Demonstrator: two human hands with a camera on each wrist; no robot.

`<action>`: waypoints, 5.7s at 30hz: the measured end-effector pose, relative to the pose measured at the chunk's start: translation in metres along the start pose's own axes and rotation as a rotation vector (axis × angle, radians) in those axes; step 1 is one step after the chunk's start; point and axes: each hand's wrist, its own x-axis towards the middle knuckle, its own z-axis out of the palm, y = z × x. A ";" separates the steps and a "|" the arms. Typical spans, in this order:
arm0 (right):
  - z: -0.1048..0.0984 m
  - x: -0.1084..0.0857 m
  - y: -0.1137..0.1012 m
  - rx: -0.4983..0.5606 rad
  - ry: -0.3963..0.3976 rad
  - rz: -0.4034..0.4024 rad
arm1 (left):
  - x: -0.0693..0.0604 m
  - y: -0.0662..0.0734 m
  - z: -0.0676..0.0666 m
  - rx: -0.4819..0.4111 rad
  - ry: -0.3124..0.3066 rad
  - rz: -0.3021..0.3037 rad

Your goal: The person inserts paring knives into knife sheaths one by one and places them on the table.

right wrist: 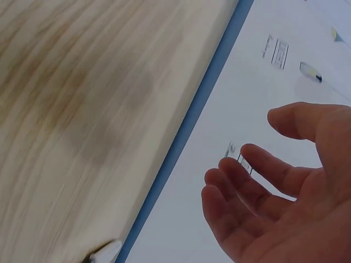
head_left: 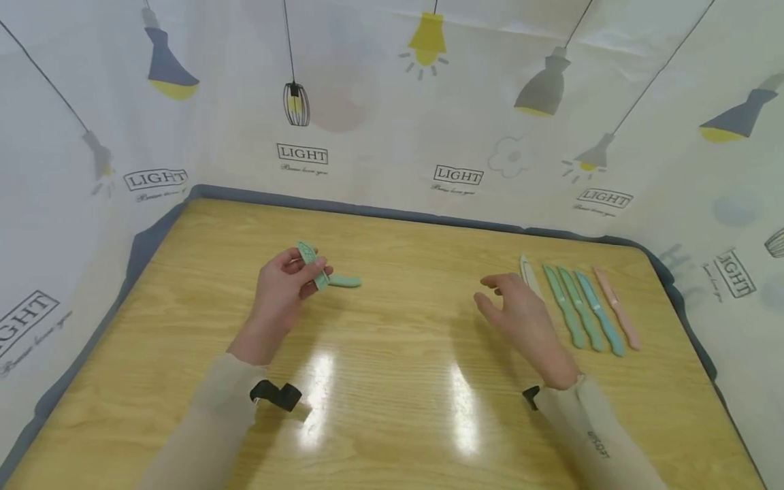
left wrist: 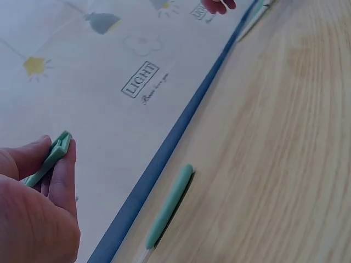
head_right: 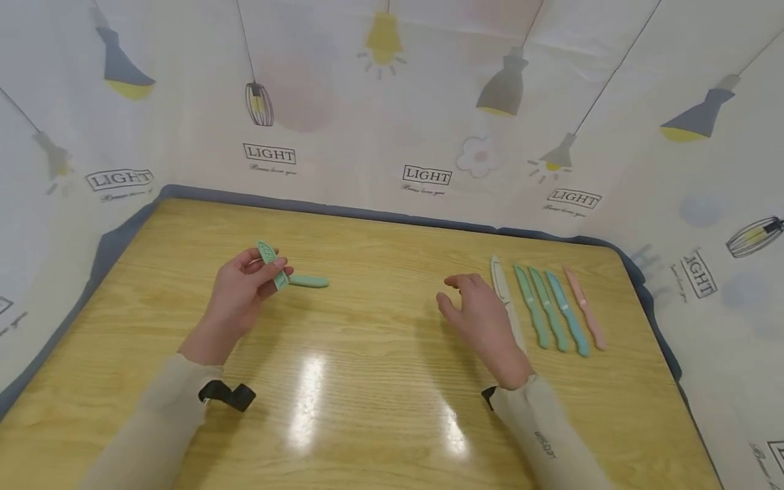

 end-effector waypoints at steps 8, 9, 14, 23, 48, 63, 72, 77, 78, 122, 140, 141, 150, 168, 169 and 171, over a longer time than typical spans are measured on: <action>0.024 0.017 -0.037 -0.043 -0.051 -0.127 | -0.011 0.010 -0.022 -0.145 0.075 0.030; 0.026 0.020 -0.042 -0.044 -0.060 -0.145 | -0.011 0.011 -0.024 -0.152 0.079 0.034; 0.039 0.035 -0.067 -0.064 -0.112 -0.213 | -0.014 0.013 -0.035 -0.169 0.108 0.047; 0.061 0.065 -0.107 -0.126 -0.222 -0.273 | -0.017 0.014 -0.047 -0.180 0.129 0.075; 0.138 0.114 -0.164 -0.201 -0.356 -0.339 | -0.029 0.015 -0.071 -0.256 0.217 0.098; 0.133 0.104 -0.166 -0.341 -0.288 -0.423 | -0.029 0.013 -0.063 -0.280 0.210 0.090; 0.116 0.078 -0.143 -0.173 -0.286 -0.289 | -0.025 0.012 -0.051 -0.303 0.192 0.063; 0.098 0.059 -0.121 0.029 -0.261 -0.208 | -0.022 0.009 -0.041 -0.304 0.145 0.065; 0.093 0.055 -0.117 0.051 -0.252 -0.203 | -0.021 0.009 -0.039 -0.305 0.130 0.065; 0.051 -0.037 -0.054 0.496 -0.183 -0.160 | -0.017 -0.047 0.084 -0.134 -0.053 0.028; 0.054 -0.040 -0.053 0.557 -0.202 -0.101 | -0.021 -0.053 0.097 -0.128 -0.081 0.026; 0.054 -0.040 -0.053 0.563 -0.204 -0.100 | -0.021 -0.053 0.097 -0.127 -0.079 0.026; 0.055 -0.039 -0.054 0.600 -0.213 -0.092 | -0.024 -0.052 0.098 -0.130 -0.080 0.038; 0.056 -0.038 -0.058 0.626 -0.219 -0.065 | -0.026 -0.059 0.100 -0.116 -0.107 0.030; 0.056 -0.038 -0.058 0.628 -0.220 -0.064 | -0.026 -0.060 0.100 -0.115 -0.108 0.032; 0.056 -0.038 -0.059 0.633 -0.221 -0.059 | -0.026 -0.060 0.100 -0.114 -0.107 0.034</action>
